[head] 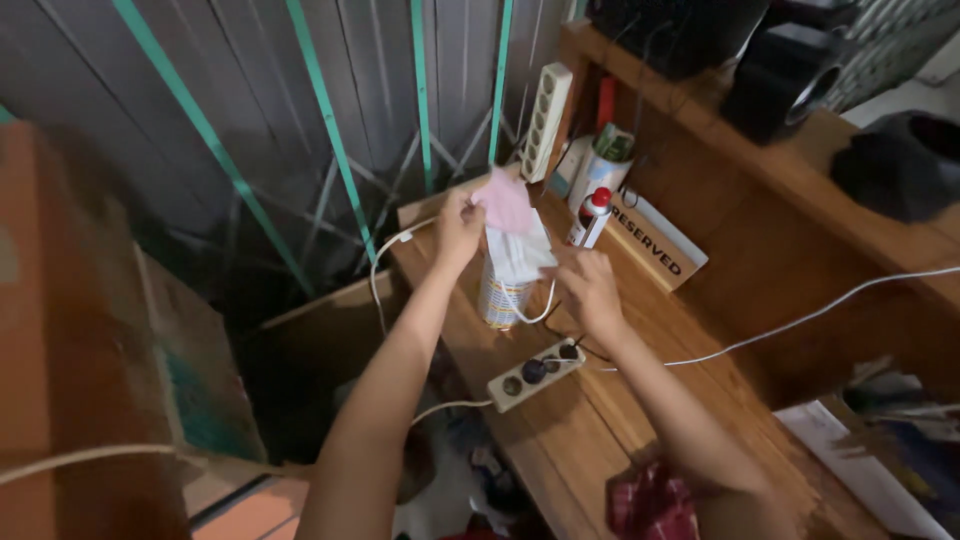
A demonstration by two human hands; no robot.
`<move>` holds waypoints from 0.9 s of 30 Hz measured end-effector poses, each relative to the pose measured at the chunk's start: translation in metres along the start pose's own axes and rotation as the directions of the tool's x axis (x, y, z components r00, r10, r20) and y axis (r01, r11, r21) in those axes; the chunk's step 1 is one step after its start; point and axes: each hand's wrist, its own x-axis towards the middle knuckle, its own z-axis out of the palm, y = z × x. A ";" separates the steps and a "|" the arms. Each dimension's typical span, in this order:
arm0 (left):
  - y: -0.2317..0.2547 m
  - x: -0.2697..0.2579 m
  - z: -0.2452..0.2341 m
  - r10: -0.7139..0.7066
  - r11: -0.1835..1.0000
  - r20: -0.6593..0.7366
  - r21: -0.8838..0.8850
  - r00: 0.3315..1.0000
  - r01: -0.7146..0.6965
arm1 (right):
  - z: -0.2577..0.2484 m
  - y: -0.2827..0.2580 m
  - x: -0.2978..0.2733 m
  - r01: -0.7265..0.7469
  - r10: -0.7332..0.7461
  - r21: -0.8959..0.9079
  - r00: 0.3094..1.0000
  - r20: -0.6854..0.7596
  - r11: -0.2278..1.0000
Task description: Organize various personal items, packets, and boxes on a wooden desk into a red container.
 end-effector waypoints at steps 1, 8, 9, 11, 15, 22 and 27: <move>0.011 0.001 -0.011 0.074 0.995 -0.032 -0.063 0.997 -0.076 | -0.001 -0.001 0.006 -0.007 0.007 0.012 0.999 -0.037 1.000; 0.075 -0.011 -0.113 0.005 0.918 -0.256 -0.381 0.967 -0.106 | -0.014 -0.027 0.067 -0.072 0.102 0.120 0.959 -0.264 0.990; 0.079 -0.018 -0.125 0.012 0.921 -0.270 -0.371 0.963 -0.116 | -0.022 -0.039 0.077 -0.058 0.091 0.130 0.959 -0.269 0.990; 0.088 -0.030 -0.150 0.306 0.941 -0.308 -0.044 0.901 -0.335 | -0.037 -0.063 0.099 -0.094 0.170 0.318 0.961 -0.220 0.943; 0.095 -0.071 -0.170 0.293 0.951 -0.269 -0.019 0.917 -0.309 | -0.021 -0.091 0.121 -0.287 0.350 0.588 0.937 0.007 0.756; 0.090 -0.104 -0.185 -0.156 0.740 -0.076 -0.669 0.985 0.066 | 0.045 -0.093 0.097 -0.413 0.261 0.910 0.874 0.410 -0.049; 0.067 -0.118 -0.177 -0.366 0.585 0.050 -0.764 0.929 0.271 | 0.049 -0.119 0.103 -0.374 0.227 0.916 0.889 0.398 -0.144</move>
